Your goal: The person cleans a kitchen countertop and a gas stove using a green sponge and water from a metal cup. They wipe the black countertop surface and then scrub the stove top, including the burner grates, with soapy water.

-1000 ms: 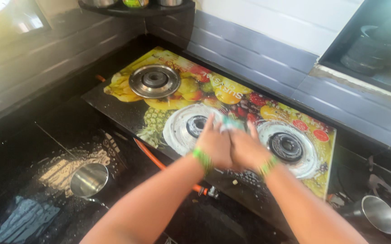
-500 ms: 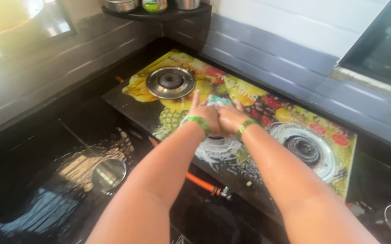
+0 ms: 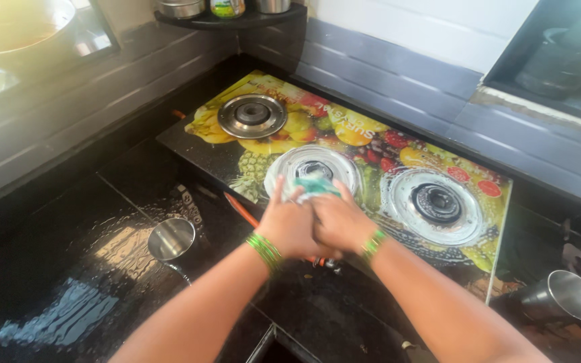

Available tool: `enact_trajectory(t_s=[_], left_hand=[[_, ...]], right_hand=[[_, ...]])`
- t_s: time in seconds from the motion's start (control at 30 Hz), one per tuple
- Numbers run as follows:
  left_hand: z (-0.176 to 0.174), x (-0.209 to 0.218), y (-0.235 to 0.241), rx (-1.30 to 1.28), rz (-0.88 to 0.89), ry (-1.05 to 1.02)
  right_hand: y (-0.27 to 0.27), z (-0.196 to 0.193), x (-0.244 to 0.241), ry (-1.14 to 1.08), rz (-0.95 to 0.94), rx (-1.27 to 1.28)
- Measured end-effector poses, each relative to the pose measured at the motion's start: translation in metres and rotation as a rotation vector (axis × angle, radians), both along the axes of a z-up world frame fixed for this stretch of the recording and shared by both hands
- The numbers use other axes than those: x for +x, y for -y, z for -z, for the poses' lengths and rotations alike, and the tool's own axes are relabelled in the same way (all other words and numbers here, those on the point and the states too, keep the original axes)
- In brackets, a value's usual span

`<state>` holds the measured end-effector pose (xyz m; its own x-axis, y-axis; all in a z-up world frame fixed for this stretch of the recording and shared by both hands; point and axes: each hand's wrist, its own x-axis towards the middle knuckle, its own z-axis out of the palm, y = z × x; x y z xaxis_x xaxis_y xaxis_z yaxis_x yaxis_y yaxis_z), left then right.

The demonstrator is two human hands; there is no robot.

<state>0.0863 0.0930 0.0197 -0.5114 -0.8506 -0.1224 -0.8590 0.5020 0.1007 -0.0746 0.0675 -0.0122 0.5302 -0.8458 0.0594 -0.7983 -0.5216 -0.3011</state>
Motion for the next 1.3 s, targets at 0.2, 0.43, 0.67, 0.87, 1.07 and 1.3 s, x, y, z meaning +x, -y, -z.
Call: enact_trajectory(t_s=[0.2,0.43,0.67,0.87,1.07,1.3], left_hand=[[0.021,-0.058,0.029,-0.067,0.108,-0.099],[0.012,-0.085,0.115,-0.094,0.020,0.159],[0.001,-0.028,0.137,-0.068,-0.167,0.160],[0.006,0.012,0.082,-0.020,-0.215,-0.009],[0.016,0.035,0.058,-0.052,-0.294,-0.150],[0.043,0.036,0.040,-0.348,-0.354,-0.310]], right_hand=[[0.011,0.020,-0.058,-0.048,0.162,-0.118],[0.120,0.035,-0.069,-0.008,0.180,-0.049],[0.189,0.056,-0.011,-0.023,0.035,-0.067],[0.134,0.047,0.033,-0.004,-0.065,-0.147],[0.112,0.036,0.029,0.004,0.024,0.011],[0.184,0.053,0.068,-0.083,0.020,-0.487]])
